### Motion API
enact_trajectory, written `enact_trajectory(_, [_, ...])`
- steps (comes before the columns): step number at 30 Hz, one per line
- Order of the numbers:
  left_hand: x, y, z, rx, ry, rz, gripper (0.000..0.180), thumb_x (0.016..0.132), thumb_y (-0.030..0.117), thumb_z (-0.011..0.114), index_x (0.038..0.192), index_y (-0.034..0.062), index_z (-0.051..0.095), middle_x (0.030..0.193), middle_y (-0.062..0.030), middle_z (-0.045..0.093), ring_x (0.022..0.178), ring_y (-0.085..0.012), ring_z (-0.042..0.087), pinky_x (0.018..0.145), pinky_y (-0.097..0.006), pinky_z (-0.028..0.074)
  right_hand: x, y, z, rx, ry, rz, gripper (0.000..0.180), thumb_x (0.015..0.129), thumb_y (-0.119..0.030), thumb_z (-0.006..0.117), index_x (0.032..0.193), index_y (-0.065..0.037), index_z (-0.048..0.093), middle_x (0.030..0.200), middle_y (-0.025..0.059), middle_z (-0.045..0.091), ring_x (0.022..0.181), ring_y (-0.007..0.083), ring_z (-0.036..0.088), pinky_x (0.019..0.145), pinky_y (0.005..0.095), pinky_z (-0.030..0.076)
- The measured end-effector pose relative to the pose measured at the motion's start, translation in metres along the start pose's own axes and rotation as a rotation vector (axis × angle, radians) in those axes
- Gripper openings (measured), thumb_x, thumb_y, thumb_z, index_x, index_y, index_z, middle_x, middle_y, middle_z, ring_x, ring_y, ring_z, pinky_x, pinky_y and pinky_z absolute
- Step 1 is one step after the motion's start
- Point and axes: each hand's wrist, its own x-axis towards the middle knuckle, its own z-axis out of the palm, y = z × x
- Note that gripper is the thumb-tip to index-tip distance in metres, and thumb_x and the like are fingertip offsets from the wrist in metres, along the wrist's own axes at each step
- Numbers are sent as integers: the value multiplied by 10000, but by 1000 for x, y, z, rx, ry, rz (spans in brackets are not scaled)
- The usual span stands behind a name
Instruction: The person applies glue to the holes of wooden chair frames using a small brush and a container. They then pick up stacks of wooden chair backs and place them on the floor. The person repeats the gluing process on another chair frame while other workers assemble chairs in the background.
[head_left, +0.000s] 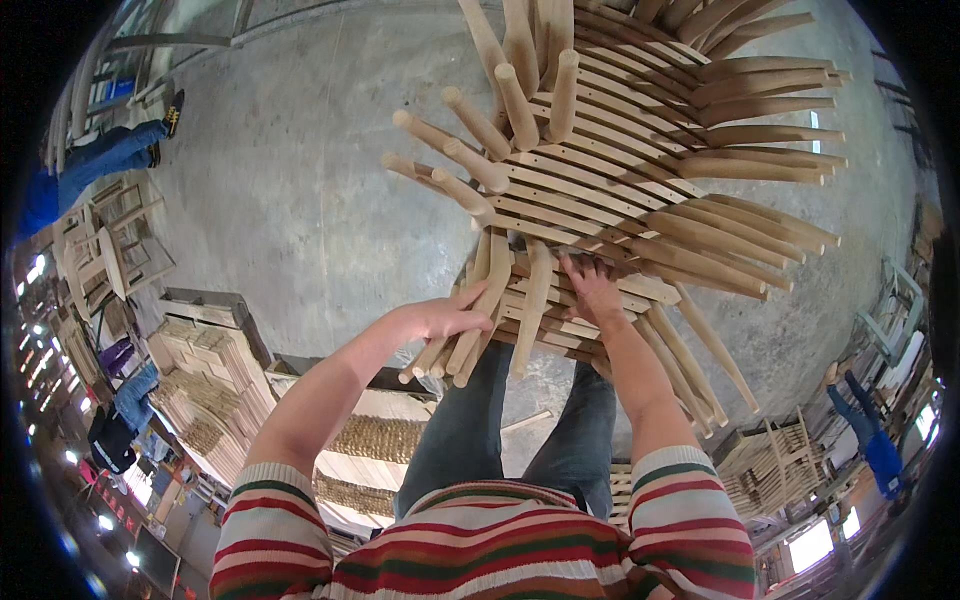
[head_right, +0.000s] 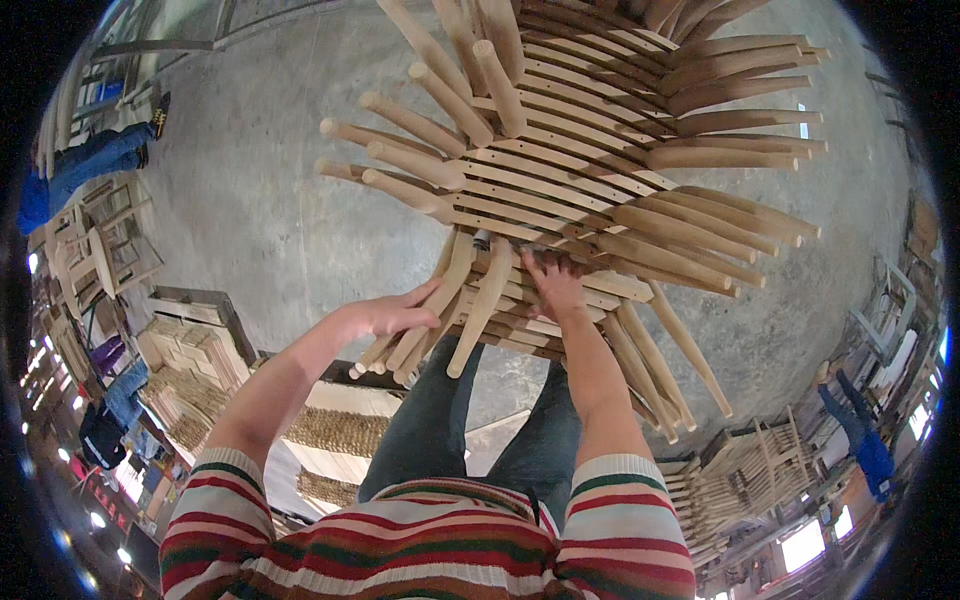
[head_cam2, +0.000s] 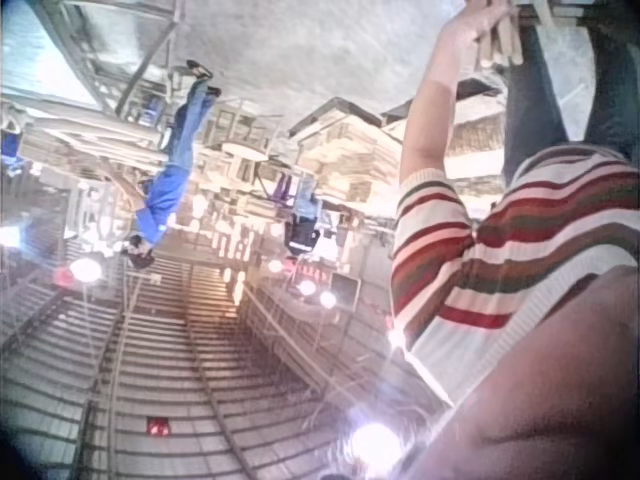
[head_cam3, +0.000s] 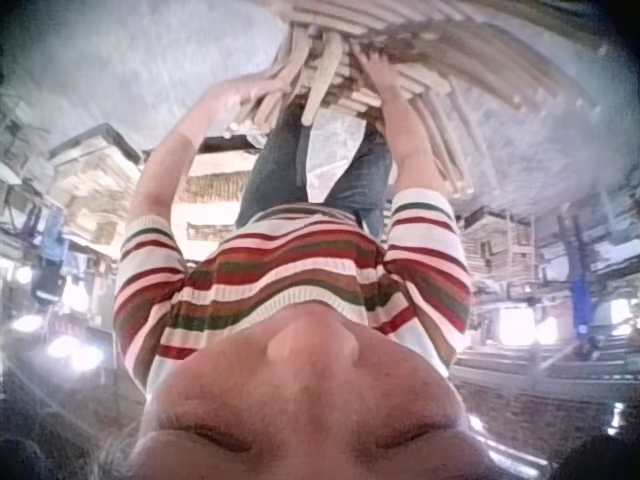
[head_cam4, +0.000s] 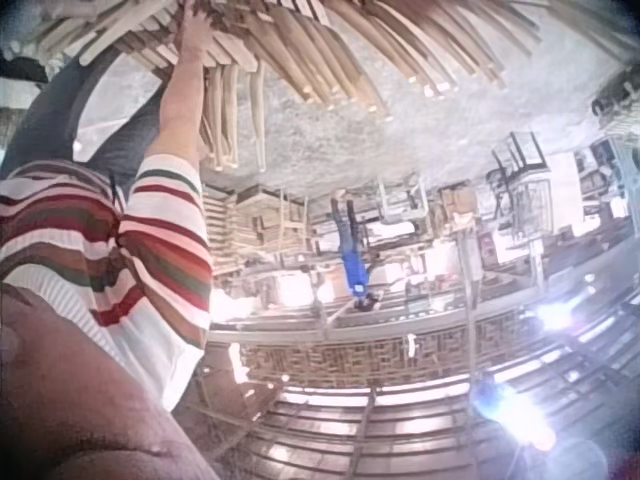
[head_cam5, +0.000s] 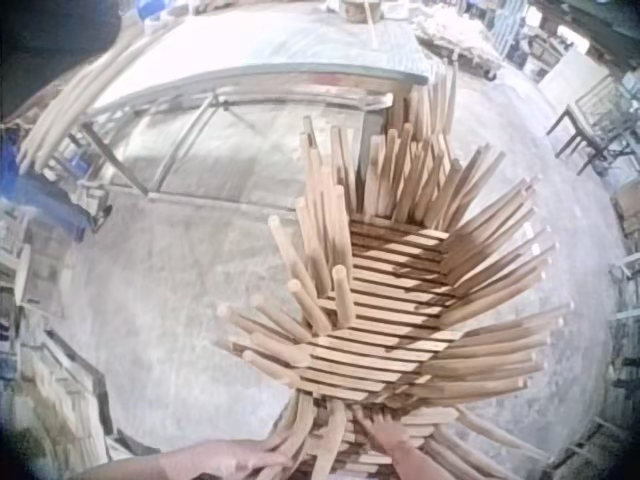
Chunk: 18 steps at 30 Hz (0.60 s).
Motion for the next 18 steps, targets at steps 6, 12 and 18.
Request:
enact_trajectory(6, [-5, 3, 3, -67, -1, 38, 813, 803, 360, 529, 1438, 159, 62, 1387, -180, 324, 1242, -267, 351, 1023, -324, 272, 19, 12, 11, -11, 18, -121, 1109, 563, -336, 803, 1411, -152, 111, 1233, 217, 437, 1096, 402, 469, 921, 473, 398])
enact_trajectory(12, [-46, 26, -54, 78, 127, 179, 566, 864, 413, 440, 1339, 116, 357, 1162, -105, 488, 1044, -196, 469, 871, -316, 398, 9, -12, -32, 172, 135, -104, 776, 651, -276, 736, 1304, -105, 353, 1074, 168, 519, 1021, 341, 520, 859, 453, 436])
enact_trajectory(18, [-85, 63, -66, -280, 523, 351, 525, 885, 433, 422, 1301, 113, 418, 982, -40, 529, 884, -138, 498, 783, -289, 435, -37, -66, -81, 724, 645, -41, 547, 720, -243, 681, 1191, -64, 468, 1028, 165, 570, 949, 344, 550, 800, 433, 448])
